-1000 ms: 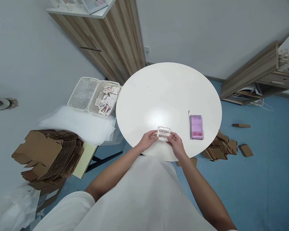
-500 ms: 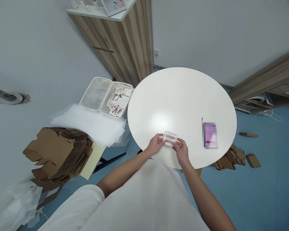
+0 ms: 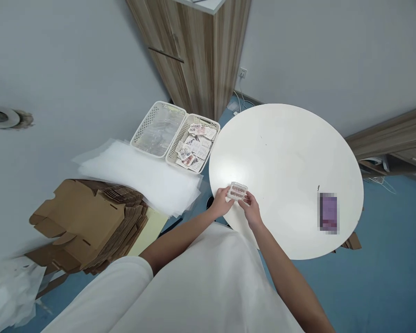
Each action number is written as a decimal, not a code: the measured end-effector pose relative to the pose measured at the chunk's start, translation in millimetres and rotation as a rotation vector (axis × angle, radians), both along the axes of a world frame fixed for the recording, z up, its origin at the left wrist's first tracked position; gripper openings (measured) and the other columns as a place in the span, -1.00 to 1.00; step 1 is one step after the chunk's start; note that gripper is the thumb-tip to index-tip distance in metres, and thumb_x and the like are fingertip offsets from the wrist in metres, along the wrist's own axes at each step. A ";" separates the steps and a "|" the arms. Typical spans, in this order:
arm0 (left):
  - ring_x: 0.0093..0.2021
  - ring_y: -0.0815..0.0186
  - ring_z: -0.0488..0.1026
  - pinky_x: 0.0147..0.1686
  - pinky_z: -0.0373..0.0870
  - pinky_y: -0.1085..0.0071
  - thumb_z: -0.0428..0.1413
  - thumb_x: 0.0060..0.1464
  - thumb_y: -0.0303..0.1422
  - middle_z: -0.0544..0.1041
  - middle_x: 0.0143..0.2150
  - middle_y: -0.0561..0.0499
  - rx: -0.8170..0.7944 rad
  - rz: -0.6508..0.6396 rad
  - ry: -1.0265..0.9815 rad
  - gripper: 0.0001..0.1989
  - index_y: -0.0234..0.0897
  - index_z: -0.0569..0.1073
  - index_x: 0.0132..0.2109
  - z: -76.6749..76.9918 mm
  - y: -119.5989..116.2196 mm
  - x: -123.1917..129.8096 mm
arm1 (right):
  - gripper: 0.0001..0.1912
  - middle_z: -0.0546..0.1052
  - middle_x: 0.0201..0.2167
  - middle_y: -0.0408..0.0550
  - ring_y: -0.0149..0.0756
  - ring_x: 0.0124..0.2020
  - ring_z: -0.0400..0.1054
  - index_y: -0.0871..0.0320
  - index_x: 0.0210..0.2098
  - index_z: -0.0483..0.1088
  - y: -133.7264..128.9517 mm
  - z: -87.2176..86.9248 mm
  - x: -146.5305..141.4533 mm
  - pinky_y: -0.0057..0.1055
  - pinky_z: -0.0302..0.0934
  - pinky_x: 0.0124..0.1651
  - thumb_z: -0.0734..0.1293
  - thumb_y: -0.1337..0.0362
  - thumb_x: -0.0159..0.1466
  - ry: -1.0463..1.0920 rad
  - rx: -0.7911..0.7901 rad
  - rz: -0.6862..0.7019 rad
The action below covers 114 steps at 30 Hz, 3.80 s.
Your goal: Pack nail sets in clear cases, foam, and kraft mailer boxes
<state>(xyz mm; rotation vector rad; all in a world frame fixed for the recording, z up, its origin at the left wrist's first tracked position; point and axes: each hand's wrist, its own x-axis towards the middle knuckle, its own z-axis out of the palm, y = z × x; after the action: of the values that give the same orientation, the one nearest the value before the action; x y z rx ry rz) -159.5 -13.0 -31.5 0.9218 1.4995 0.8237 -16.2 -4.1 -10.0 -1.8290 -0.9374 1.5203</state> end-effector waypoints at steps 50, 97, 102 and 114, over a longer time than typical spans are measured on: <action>0.23 0.14 -0.02 0.16 -0.01 0.20 0.09 -0.08 -0.42 0.03 0.24 -0.15 0.066 -0.058 0.166 -0.28 -0.23 -0.04 0.21 -29.9 89.7 -67.8 | -0.13 0.10 0.18 0.00 -0.17 0.07 0.15 -0.01 0.18 -0.02 96.3 -19.7 -84.5 -0.23 0.14 0.05 0.39 0.18 -0.08 0.089 -0.028 0.090; 0.27 0.04 -0.15 0.16 -0.08 0.11 0.11 -0.13 -0.43 -0.06 0.28 -0.16 -0.030 0.179 0.499 -0.32 -0.21 0.11 0.18 -23.5 -81.3 -197.0 | -0.40 0.16 0.16 -0.05 -0.17 0.15 0.06 0.01 0.07 0.17 18.6 -13.4 -250.2 -0.21 0.09 0.08 0.29 0.21 0.01 0.007 0.101 0.954; 0.27 0.05 -0.16 0.15 -0.06 0.10 0.11 -0.14 -0.44 -0.13 0.30 -0.13 -0.047 0.199 0.375 -0.23 -0.15 -0.01 0.23 -34.2 -84.1 -209.0 | -0.34 0.13 0.17 -0.01 -0.15 0.14 0.07 0.02 0.10 0.11 26.9 -31.4 -273.8 -0.22 0.13 0.05 0.30 0.18 -0.01 -0.046 0.049 0.805; 0.28 0.07 -0.20 0.16 -0.07 0.13 0.10 -0.14 -0.43 -0.16 0.31 -0.13 -0.059 0.104 0.294 -0.25 -0.17 0.02 0.22 -35.4 -93.7 -221.3 | -0.28 0.25 0.02 0.03 -0.21 -0.10 0.25 0.04 0.07 0.15 47.1 -33.2 -295.7 -0.25 0.20 -0.10 0.35 0.20 -0.10 -0.060 0.073 0.698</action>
<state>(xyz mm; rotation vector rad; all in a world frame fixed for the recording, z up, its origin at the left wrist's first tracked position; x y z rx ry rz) -380.8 -106.7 -66.9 0.9579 1.8299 0.7367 -311.8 43.0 -43.2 -1.5742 -1.7621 1.7853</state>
